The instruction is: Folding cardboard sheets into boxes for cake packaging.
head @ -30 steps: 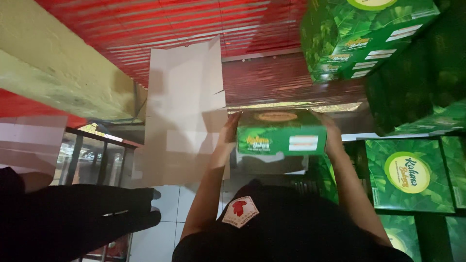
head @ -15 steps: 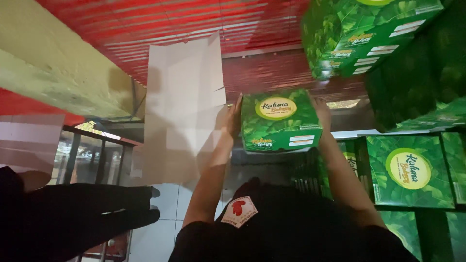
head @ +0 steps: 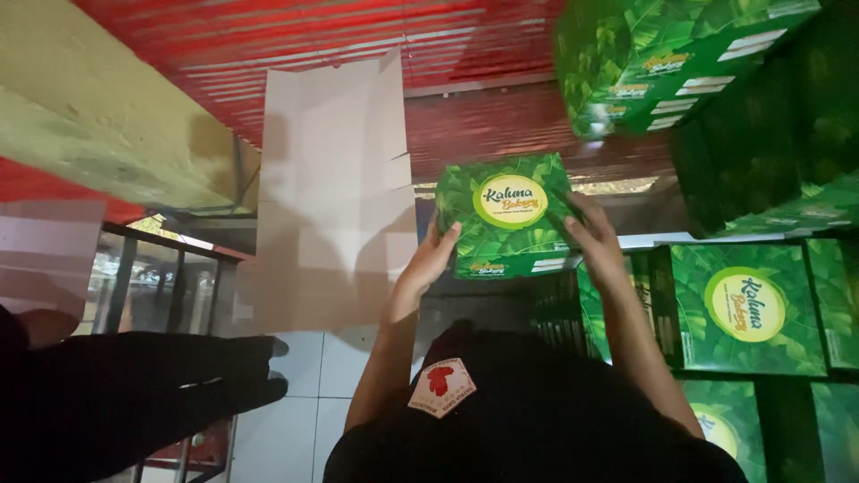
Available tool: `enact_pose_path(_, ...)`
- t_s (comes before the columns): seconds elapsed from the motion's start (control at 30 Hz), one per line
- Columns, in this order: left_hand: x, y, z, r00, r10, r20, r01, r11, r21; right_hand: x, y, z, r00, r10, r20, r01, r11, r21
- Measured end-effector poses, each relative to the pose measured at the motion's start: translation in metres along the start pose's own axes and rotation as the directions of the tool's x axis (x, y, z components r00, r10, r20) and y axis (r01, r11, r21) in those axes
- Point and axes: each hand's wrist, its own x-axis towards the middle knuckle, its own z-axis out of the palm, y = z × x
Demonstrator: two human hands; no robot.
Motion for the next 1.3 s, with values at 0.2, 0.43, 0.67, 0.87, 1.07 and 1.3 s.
enact_pose_path(0.2,0.004,-0.014,0.02,0.962,0.147,-0.228,-0.225,0.902,-0.368,-0.004,0.004,0.013,0.981,-0.173,-0.092,0.182,0.978,0.098)
enact_pose_path(0.43,0.01,-0.019,0.023,0.969,0.143,-0.201,-0.226,0.841,-0.492,-0.004,0.005,0.018,0.973,-0.208,-0.099,0.215,0.974,0.07)
enact_pose_path(0.67,-0.007,0.006,0.014,0.958,0.103,-0.269,-0.226,0.847,-0.481,0.003,0.01,0.015,0.962,-0.244,-0.122,0.249,0.968,0.03)
enact_pose_path(0.87,0.02,-0.03,0.019,0.969,0.109,-0.223,-0.208,0.846,-0.491,-0.001,0.013,0.015,0.946,-0.319,-0.061,0.313,0.945,-0.098)
enact_pose_path(1.07,0.017,-0.038,0.024,0.974,0.154,-0.166,-0.217,0.846,-0.487,0.001,0.03,0.019,0.932,-0.357,-0.062,0.347,0.928,-0.135)
enact_pose_path(1.3,0.022,-0.051,0.025,0.983,0.13,-0.127,-0.173,0.882,-0.439,0.0,0.039,0.023,0.893,-0.446,-0.063,0.431,0.887,-0.167)
